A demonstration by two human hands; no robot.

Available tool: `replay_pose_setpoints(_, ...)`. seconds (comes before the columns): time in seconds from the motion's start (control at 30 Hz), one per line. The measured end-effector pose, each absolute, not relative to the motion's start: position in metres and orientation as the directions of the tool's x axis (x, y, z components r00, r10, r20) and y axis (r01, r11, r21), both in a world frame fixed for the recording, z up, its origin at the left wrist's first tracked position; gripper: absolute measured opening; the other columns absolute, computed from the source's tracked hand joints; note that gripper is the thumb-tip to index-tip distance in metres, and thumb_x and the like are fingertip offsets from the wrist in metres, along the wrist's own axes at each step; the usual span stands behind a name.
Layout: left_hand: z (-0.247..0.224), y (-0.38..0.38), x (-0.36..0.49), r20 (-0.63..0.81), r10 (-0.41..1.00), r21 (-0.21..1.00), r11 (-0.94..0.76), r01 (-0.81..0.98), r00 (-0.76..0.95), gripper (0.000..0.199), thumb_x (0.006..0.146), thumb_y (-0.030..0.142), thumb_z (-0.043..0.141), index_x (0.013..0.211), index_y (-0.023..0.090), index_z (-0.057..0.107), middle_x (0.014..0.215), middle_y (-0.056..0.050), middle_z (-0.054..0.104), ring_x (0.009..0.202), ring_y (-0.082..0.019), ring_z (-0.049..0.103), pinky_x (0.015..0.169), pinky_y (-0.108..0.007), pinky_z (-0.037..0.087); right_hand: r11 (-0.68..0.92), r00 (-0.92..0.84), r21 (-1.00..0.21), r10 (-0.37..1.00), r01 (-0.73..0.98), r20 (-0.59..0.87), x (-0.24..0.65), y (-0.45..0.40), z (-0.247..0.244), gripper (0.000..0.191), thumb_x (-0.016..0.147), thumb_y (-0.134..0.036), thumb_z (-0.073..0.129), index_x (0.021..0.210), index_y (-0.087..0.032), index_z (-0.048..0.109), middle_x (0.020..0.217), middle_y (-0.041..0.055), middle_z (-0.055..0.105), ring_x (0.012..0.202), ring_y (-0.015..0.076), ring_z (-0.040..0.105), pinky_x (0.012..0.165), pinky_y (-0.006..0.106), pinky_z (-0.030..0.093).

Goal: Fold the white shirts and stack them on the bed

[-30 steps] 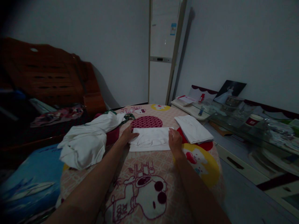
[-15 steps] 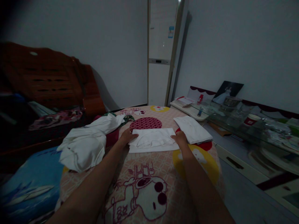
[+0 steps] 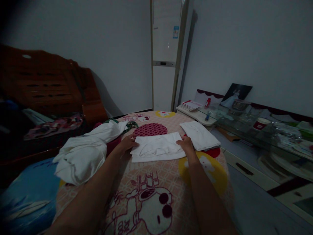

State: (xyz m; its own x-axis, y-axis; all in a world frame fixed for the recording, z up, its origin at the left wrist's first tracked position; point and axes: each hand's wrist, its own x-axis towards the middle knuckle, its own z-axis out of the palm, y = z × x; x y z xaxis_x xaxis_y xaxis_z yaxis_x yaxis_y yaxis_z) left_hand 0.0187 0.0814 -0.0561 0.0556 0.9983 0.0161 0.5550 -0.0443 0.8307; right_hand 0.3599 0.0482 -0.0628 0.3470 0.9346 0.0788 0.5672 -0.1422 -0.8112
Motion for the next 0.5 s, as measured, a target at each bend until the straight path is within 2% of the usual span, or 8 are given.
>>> replay_pose_setpoints(0.1, -0.051, 0.082, 0.019, 0.114, 0.993, 0.735, -0.102, 0.67, 0.026, 0.072, 0.054, 0.005, 0.07, 0.124, 0.018, 0.058, 0.093, -0.002, 0.07, 0.078, -0.016, 0.065, 0.069, -0.023, 0.049, -0.059, 0.337, -0.896, 0.936, 0.44, 0.104, 0.36, 0.046, -0.061, 0.056, 0.056, -0.02, 0.068, 0.111, -0.012, 0.07, 0.084, 0.0032, 0.072, 0.072, 0.0172, 0.063, 0.065, 0.025, 0.047)
replay_pose_setpoints(0.17, -0.045, 0.084, 0.02, 0.117, 0.991, 0.666, -0.123, 0.735, 0.06, 0.059, 0.057, 0.005, 0.068, 0.115, 0.019, 0.064, 0.086, 0.0, 0.07, 0.073, -0.015, 0.063, 0.064, -0.021, 0.047, -0.029, 0.305, -0.927, 0.948, 0.375, 0.093, 0.359, 0.042, -0.058, 0.063, 0.054, -0.017, 0.067, 0.117, -0.013, 0.068, 0.087, 0.0041, 0.073, 0.071, 0.0168, 0.063, 0.066, 0.026, 0.048)
replay_pose_setpoints(0.23, -0.036, 0.086, 0.024, 0.034, 0.993, 0.601, -0.114, 0.791, 0.117, 0.033, 0.063, 0.008, 0.065, 0.094, 0.017, 0.072, 0.071, 0.001, 0.067, 0.064, -0.013, 0.06, 0.057, -0.019, 0.043, -0.026, 0.282, -0.942, 0.957, 0.334, 0.073, 0.359, 0.039, -0.054, 0.053, 0.054, -0.016, 0.067, 0.106, -0.012, 0.073, 0.084, 0.0055, 0.074, 0.071, 0.017, 0.063, 0.067, 0.027, 0.047)
replay_pose_setpoints(0.3, -0.023, 0.09, 0.033, -0.052, 0.983, 0.547, -0.119, 0.828, 0.176, 0.018, 0.068, 0.01, 0.061, 0.078, 0.017, 0.074, 0.06, 0.001, 0.064, 0.056, -0.011, 0.056, 0.052, -0.018, 0.04, -0.014, 0.306, -0.954, 0.948, 0.3, 0.083, 0.36, 0.036, -0.048, 0.04, 0.053, -0.017, 0.067, 0.092, -0.011, 0.077, 0.08, 0.0063, 0.074, 0.07, 0.0173, 0.063, 0.067, 0.027, 0.047)
replay_pose_setpoints(0.4, 0.002, 0.102, 0.061, -0.099, 0.981, 0.485, -0.098, 0.869, 0.166, 0.023, 0.072, 0.009, 0.057, 0.078, 0.017, 0.077, 0.053, 0.0, 0.063, 0.049, -0.01, 0.054, 0.052, -0.018, 0.04, 0.024, 0.402, -0.96, 0.905, 0.279, 0.14, 0.37, 0.032, -0.039, 0.036, 0.055, -0.021, 0.065, 0.087, -0.012, 0.078, 0.071, 0.0042, 0.071, 0.063, 0.0164, 0.059, 0.062, 0.027, 0.044)
replay_pose_setpoints(0.5, 0.026, 0.123, 0.107, -0.024, 0.988, 0.48, -0.124, 0.868, 0.154, 0.028, 0.077, 0.007, 0.053, 0.089, 0.015, 0.077, 0.055, -0.002, 0.066, 0.05, -0.01, 0.057, 0.056, -0.019, 0.044, 0.073, 0.547, -0.931, 0.791, 0.358, 0.273, 0.386, 0.028, -0.03, 0.036, 0.057, -0.026, 0.063, 0.087, -0.013, 0.078, 0.062, 0.0011, 0.066, 0.059, 0.0158, 0.054, 0.059, 0.027, 0.041)
